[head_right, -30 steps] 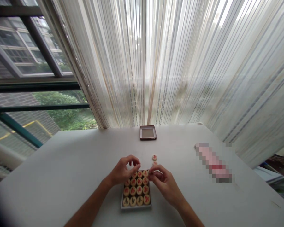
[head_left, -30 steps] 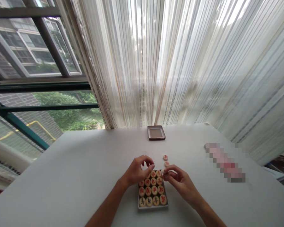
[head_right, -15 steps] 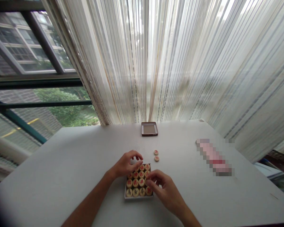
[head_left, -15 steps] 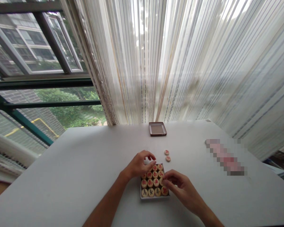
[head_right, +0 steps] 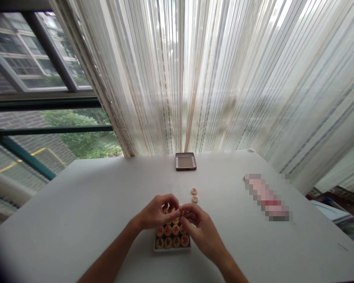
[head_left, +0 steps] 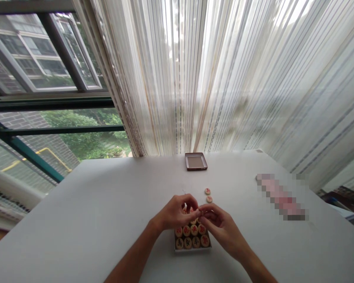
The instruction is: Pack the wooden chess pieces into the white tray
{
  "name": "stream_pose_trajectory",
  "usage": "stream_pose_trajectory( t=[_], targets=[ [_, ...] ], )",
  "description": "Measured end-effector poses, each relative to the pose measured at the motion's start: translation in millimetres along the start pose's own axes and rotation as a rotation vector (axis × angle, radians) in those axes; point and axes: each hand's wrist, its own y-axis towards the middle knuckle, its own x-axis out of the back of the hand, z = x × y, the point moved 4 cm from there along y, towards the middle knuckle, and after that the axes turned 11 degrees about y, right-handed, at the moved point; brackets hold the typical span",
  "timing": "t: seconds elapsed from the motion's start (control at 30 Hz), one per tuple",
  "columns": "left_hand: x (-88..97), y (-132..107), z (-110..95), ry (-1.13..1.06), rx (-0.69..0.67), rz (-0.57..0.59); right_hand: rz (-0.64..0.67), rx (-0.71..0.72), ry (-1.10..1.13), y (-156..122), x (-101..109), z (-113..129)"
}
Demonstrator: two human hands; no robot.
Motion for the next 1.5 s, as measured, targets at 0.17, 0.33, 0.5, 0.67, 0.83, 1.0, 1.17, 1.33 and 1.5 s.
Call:
stream_pose_trajectory(
  t=[0.17,0.33,0.5,0.67,0.83,1.0,1.17,1.33,1.5],
  targets=[
    [0.6,0,1,-0.047,-0.003,0.034,-0.04,-0.01,-0.029,8,3,-3],
    [10.3,1,8,0.027,0.024,0.008,-0.034,-0.072,-0.061,1,2,0],
    [16.8,3,18,0.11,0.046,-0.077,-0.02,-0.145,-0.353,-19,-4,-2],
    [14.4,3,21,0.098,0.045,-0.098,-0.003,-0.102,-0.593,-27,-13,-7],
    [14.8,3,21,0.1,0.028,-0.113,0.041,-0.019,-0.697,-27,-20,-7],
    [15.8,3,22,0.109,0.027,-0.122,0.044,0.035,-0.722,-26,-16,-10],
    [14.4,3,21,0.116,0.031,-0.115,0.065,0.077,-0.699,-28,-12,-14],
    [11.5,3,22,0.13,0.056,-0.115,-0.041,0.208,-0.72,-22,3,7],
    [7.1,5,27,0.193,0.082,-0.168,-0.144,0.259,-0.771,14,44,30]
  ],
)
